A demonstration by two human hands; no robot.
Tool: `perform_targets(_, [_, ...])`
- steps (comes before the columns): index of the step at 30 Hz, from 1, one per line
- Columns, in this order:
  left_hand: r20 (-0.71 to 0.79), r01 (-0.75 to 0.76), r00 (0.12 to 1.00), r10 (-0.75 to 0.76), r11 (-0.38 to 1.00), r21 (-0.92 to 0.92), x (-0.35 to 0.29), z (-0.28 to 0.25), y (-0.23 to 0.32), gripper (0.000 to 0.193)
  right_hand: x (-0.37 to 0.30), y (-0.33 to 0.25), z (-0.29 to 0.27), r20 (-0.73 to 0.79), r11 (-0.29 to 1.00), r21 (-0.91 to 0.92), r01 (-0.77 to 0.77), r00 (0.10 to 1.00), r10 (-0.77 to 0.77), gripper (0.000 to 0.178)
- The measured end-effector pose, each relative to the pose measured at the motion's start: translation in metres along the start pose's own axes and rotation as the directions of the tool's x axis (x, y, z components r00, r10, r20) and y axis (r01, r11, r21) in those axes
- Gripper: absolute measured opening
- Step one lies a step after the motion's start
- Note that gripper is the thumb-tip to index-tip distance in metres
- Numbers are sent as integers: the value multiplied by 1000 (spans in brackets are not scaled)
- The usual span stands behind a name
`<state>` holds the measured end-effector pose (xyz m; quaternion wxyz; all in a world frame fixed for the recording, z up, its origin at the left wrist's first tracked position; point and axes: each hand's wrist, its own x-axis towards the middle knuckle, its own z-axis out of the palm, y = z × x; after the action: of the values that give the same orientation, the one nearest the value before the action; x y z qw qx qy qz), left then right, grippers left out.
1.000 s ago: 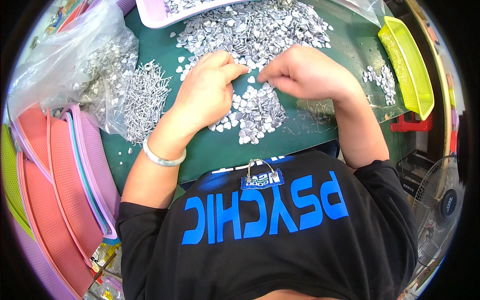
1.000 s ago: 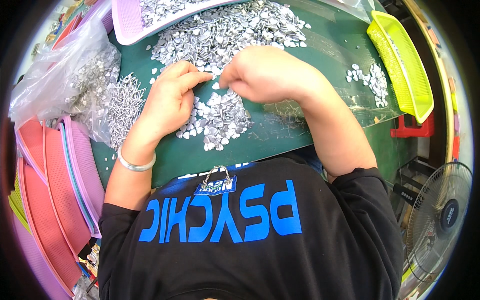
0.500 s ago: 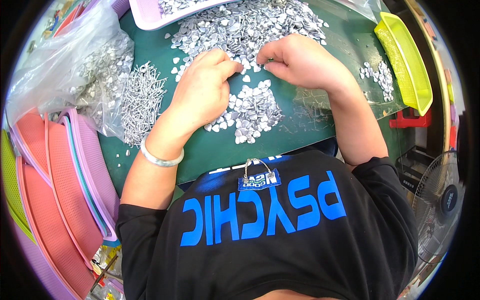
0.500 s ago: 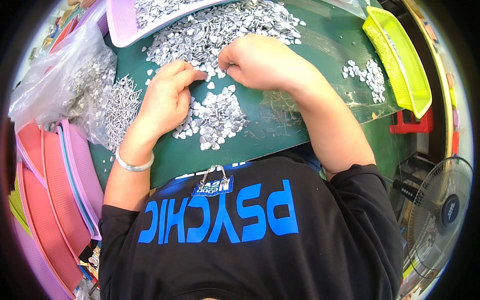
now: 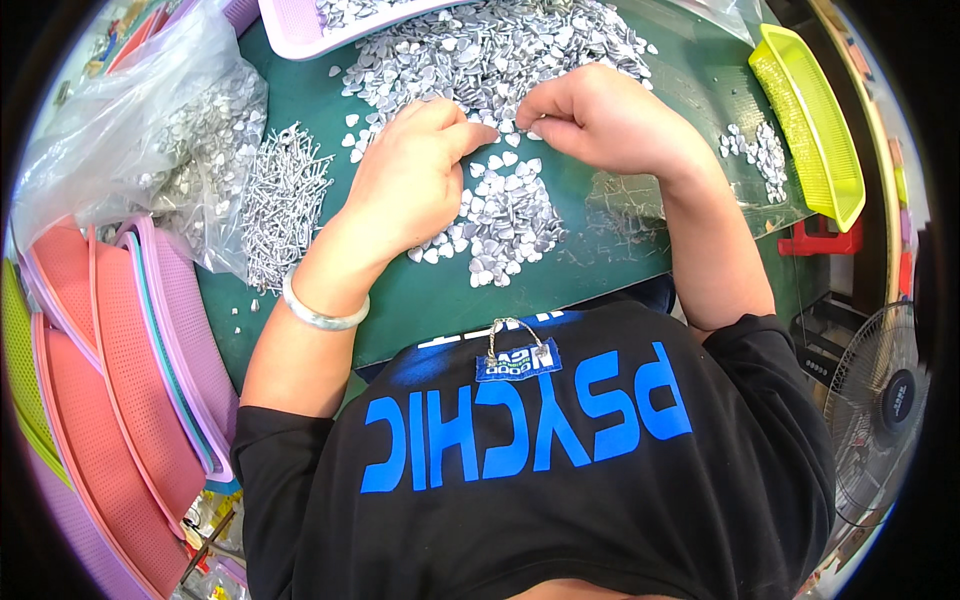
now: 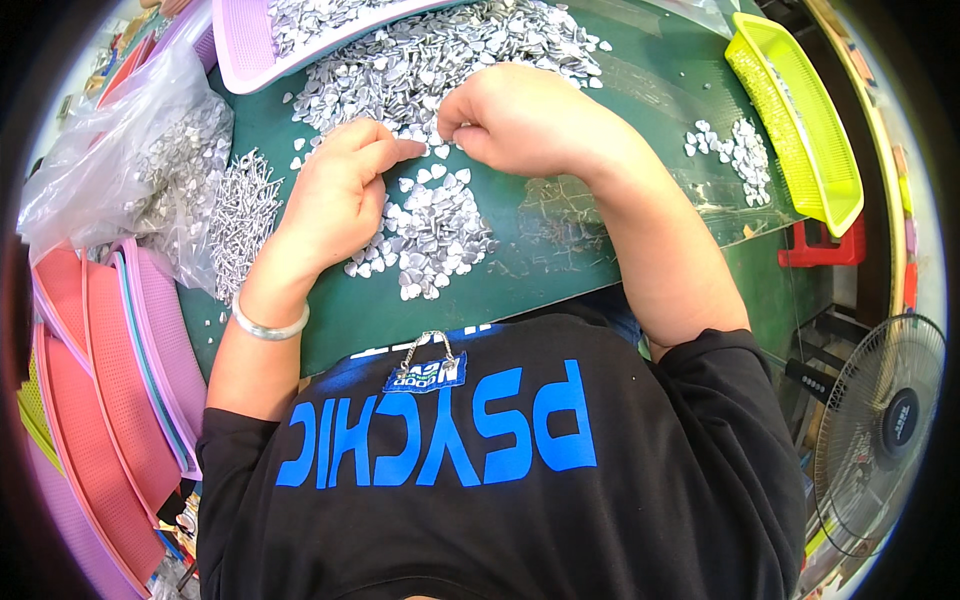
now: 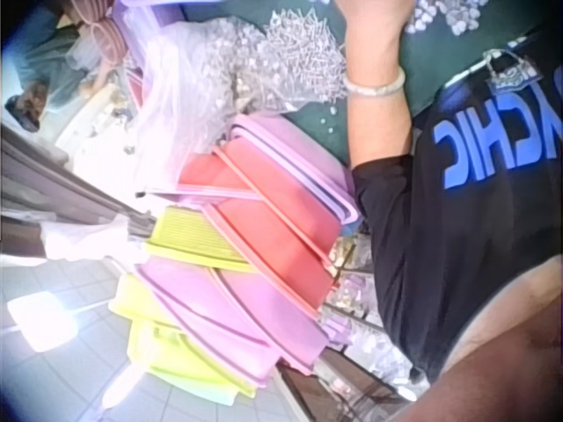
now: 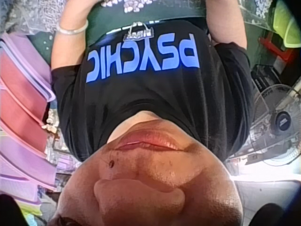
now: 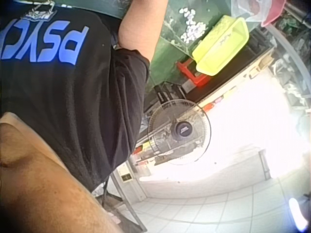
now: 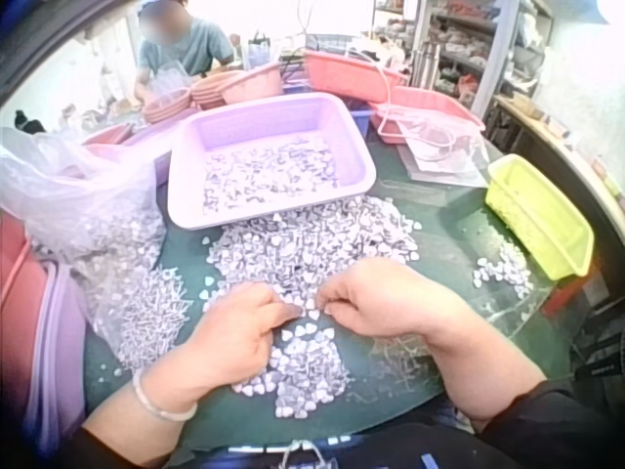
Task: The person sits at a green workbench and repeatedly picks up small silver metal pieces and pins, joining them together by hand. The assembled items are placed into a pile on the table. The person handles the components one at a time throughout the video.
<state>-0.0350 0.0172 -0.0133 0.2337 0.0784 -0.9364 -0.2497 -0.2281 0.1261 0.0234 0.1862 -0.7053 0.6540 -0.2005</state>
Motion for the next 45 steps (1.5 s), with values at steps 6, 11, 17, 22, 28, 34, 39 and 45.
perform_targets(6, [95,28,995,-21,997,-69,-1,-7,-2,25,0,0,6,4,999,-36,-18,1000,18,20])
perform_targets(11, [52,38,998,-35,997,-61,0,-7,-5,26,0,-4,6,68,999,-12,-30,997,31,23])
perform_targets(17, [-23,46,999,-45,998,53,4,-1,0,38,0,-5,-1,73,997,0,-73,995,73,21])
perform_targets(22, [7,29,1000,-29,995,96,3,-3,1,36,-2,-1,3,131,999,8,54,990,-55,19])
perform_targets(28, [30,10,999,-12,999,50,0,-7,1,28,-5,4,-12,42,997,1,-75,996,75,17])
perform_targets(34, [-12,57,998,-57,998,-11,0,-6,-1,20,-5,2,-7,4,995,-45,-88,996,88,13])
perform_targets(39, [6,104,995,-104,995,3,-1,-2,1,11,-5,-2,7,-26,988,-110,-106,994,104,10])
perform_targets(45, [16,134,991,-134,991,16,2,1,4,10,-9,-6,9,1,984,-153,-87,996,88,8])
